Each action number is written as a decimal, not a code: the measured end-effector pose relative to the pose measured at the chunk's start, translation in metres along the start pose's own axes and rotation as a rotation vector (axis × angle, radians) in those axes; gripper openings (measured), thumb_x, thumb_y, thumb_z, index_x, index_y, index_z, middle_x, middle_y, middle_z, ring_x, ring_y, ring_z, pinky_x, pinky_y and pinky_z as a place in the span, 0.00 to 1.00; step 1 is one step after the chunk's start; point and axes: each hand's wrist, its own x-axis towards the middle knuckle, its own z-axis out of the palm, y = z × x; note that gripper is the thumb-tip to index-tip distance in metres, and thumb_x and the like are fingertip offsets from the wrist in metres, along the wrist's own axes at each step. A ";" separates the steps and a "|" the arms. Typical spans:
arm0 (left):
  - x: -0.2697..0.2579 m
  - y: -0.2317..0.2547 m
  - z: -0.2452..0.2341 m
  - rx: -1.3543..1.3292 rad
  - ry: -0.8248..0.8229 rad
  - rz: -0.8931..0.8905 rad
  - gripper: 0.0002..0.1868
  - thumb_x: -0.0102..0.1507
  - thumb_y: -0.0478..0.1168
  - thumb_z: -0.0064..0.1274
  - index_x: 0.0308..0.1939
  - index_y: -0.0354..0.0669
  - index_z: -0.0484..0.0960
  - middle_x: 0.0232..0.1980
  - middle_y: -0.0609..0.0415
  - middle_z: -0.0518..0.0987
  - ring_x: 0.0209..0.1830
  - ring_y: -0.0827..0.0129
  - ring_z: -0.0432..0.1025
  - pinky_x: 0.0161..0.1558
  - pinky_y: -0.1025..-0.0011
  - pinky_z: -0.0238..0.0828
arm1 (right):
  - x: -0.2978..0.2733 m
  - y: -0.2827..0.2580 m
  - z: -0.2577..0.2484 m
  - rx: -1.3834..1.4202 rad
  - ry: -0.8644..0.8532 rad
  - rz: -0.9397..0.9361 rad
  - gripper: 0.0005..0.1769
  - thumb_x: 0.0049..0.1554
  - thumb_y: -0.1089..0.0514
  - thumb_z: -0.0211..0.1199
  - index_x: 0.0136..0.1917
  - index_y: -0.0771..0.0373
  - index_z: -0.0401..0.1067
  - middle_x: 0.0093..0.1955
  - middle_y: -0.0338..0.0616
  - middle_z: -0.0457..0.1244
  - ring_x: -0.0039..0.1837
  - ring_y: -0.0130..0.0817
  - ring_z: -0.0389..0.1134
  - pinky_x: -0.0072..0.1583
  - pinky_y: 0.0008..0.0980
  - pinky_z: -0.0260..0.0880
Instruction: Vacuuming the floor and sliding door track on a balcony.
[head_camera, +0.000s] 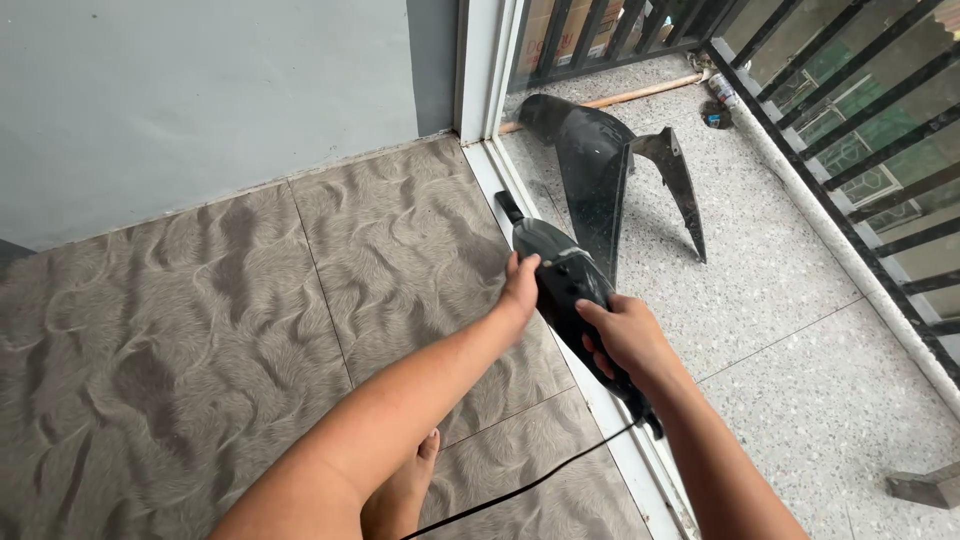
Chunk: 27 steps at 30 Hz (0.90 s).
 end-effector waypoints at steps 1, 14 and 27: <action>-0.004 -0.009 0.001 0.033 0.007 -0.056 0.42 0.63 0.60 0.41 0.77 0.44 0.55 0.76 0.46 0.64 0.75 0.56 0.60 0.71 0.63 0.53 | -0.006 0.006 -0.006 -0.018 -0.002 0.019 0.19 0.60 0.50 0.62 0.41 0.71 0.71 0.28 0.45 0.62 0.24 0.33 0.59 0.26 0.34 0.56; -0.102 0.005 0.005 0.993 -0.274 0.093 0.36 0.69 0.61 0.31 0.81 0.65 0.49 0.83 0.41 0.47 0.79 0.43 0.50 0.75 0.56 0.48 | -0.045 0.056 -0.037 -0.106 -0.006 0.036 0.20 0.61 0.50 0.61 0.41 0.72 0.72 0.28 0.47 0.61 0.25 0.34 0.57 0.28 0.37 0.55; -0.239 0.051 0.006 1.284 -0.254 0.037 0.39 0.68 0.64 0.29 0.80 0.54 0.51 0.84 0.55 0.47 0.81 0.52 0.49 0.75 0.57 0.48 | -0.136 0.136 -0.023 -0.260 0.175 -0.151 0.24 0.61 0.46 0.62 0.39 0.72 0.71 0.28 0.51 0.67 0.26 0.37 0.67 0.31 0.39 0.66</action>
